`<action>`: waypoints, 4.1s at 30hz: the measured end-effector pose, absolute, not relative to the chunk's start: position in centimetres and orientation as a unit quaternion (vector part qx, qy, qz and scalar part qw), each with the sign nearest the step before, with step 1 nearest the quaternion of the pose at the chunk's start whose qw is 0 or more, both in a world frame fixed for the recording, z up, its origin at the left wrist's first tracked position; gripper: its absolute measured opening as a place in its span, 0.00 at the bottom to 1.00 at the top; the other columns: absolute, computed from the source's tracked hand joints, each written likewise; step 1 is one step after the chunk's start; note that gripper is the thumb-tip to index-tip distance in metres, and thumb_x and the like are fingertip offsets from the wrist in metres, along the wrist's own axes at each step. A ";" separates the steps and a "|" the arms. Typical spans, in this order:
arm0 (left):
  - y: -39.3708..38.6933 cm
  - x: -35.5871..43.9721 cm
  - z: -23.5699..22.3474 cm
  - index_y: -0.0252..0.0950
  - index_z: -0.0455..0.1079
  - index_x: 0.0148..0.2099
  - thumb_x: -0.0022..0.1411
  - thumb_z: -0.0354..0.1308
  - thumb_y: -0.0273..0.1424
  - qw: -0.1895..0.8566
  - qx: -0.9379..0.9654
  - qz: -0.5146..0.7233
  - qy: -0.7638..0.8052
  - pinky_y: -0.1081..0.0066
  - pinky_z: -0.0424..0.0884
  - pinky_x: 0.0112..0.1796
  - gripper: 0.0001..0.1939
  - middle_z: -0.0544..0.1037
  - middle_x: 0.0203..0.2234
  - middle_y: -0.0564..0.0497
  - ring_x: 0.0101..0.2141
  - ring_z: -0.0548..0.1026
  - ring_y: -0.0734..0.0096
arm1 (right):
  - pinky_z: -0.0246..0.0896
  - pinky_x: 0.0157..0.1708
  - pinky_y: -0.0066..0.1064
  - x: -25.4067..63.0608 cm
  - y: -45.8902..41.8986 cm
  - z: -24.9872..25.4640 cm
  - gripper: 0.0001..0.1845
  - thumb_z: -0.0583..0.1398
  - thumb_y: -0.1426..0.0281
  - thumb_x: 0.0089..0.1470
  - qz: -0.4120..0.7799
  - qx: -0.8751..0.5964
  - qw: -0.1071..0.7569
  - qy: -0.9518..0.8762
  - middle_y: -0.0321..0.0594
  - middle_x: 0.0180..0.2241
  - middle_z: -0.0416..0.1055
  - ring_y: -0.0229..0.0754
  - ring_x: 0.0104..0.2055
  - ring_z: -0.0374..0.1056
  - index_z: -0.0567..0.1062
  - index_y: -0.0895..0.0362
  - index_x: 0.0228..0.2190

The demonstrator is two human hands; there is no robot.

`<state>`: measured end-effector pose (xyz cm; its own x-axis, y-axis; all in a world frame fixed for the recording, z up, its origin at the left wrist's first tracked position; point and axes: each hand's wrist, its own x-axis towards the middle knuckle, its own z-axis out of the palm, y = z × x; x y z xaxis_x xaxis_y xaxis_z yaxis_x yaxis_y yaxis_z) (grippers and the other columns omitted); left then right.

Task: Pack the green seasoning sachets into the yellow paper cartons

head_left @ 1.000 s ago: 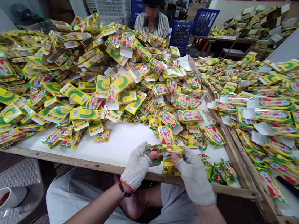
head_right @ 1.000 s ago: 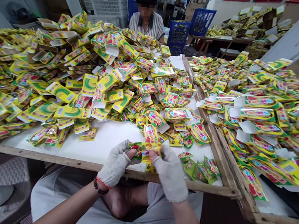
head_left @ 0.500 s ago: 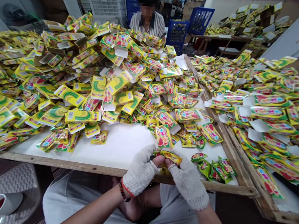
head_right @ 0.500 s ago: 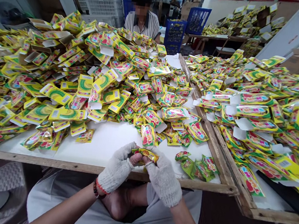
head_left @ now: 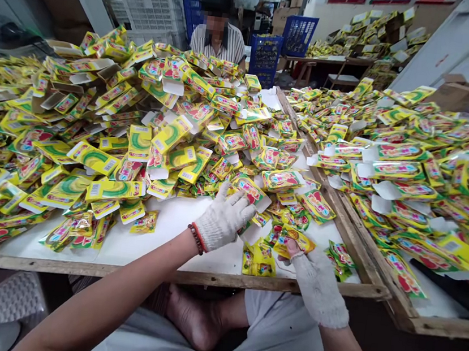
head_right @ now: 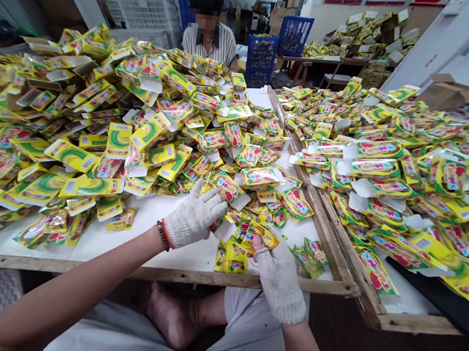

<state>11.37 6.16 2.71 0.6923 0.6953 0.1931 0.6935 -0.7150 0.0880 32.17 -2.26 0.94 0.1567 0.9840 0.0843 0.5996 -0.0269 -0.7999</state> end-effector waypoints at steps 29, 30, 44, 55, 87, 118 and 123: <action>-1.4 8.9 1.2 0.38 0.61 0.54 0.47 0.64 0.32 0.111 0.830 0.182 0.515 0.59 0.67 0.43 0.31 0.67 0.44 0.46 0.42 0.67 0.57 | 0.61 0.44 0.33 27.7 -0.6 2.2 0.12 0.53 0.72 0.55 0.255 -0.552 0.242 -0.756 0.42 0.38 0.75 0.43 0.41 0.69 0.76 0.55 0.36; -1.4 8.8 1.1 0.37 0.61 0.54 0.46 0.64 0.32 0.108 0.825 0.182 0.523 0.58 0.67 0.43 0.31 0.67 0.44 0.45 0.43 0.67 0.56 | 0.62 0.45 0.33 27.8 -0.7 2.1 0.13 0.55 0.71 0.55 0.291 -0.551 0.256 -0.739 0.42 0.41 0.75 0.43 0.43 0.69 0.76 0.55 0.39; -1.6 7.3 1.1 0.35 0.63 0.54 0.55 0.60 0.37 0.282 0.746 0.299 0.523 0.64 0.67 0.44 0.25 0.71 0.45 0.44 0.44 0.70 0.60 | 0.56 0.19 0.24 26.2 -1.3 2.0 0.14 0.52 0.62 0.58 0.535 -0.531 0.247 -0.609 0.28 0.10 0.63 0.34 0.14 0.61 0.71 0.56 0.27; 1.8 7.9 1.7 0.35 0.67 0.48 0.62 0.53 0.42 0.404 0.716 0.302 0.483 0.70 0.69 0.36 0.19 0.75 0.38 0.48 0.37 0.73 0.66 | 0.60 0.30 0.31 33.1 0.3 3.2 0.09 0.60 0.63 0.51 0.345 -0.582 0.385 -0.628 0.37 0.25 0.70 0.39 0.27 0.64 0.74 0.55 0.25; 2.5 4.5 -0.1 0.37 0.64 0.34 0.60 0.50 0.42 0.418 0.550 0.358 0.629 0.76 0.70 0.22 0.13 0.69 0.27 0.54 0.28 0.72 0.72 | 0.60 0.38 0.32 25.9 6.7 0.3 0.10 0.51 0.72 0.58 0.053 -0.517 0.167 -0.838 0.45 0.37 0.71 0.44 0.39 0.67 0.72 0.57 0.32; 0.9 8.8 0.9 0.33 0.67 0.45 0.49 0.67 0.37 0.588 0.516 0.371 0.501 0.67 0.73 0.39 0.23 0.77 0.35 0.48 0.37 0.76 0.66 | 0.66 0.34 0.31 26.9 1.9 1.1 0.19 0.60 0.66 0.52 0.333 -0.524 0.315 -0.718 0.43 0.38 0.73 0.42 0.37 0.70 0.71 0.57 0.47; 2.8 11.0 1.5 0.36 0.65 0.50 0.62 0.54 0.33 0.398 0.723 0.321 0.465 0.66 0.71 0.42 0.15 0.76 0.39 0.46 0.40 0.75 0.65 | 0.65 0.22 0.27 31.1 -0.1 0.8 0.17 0.58 0.62 0.54 0.485 -0.568 0.301 -0.593 0.37 0.33 0.75 0.38 0.24 0.70 0.71 0.54 0.45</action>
<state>10.95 2.76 1.47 0.3610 0.9278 0.0939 0.4163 -0.2505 0.8740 31.08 -0.10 0.81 -0.1735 0.9658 -0.1929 0.3816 -0.1146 -0.9172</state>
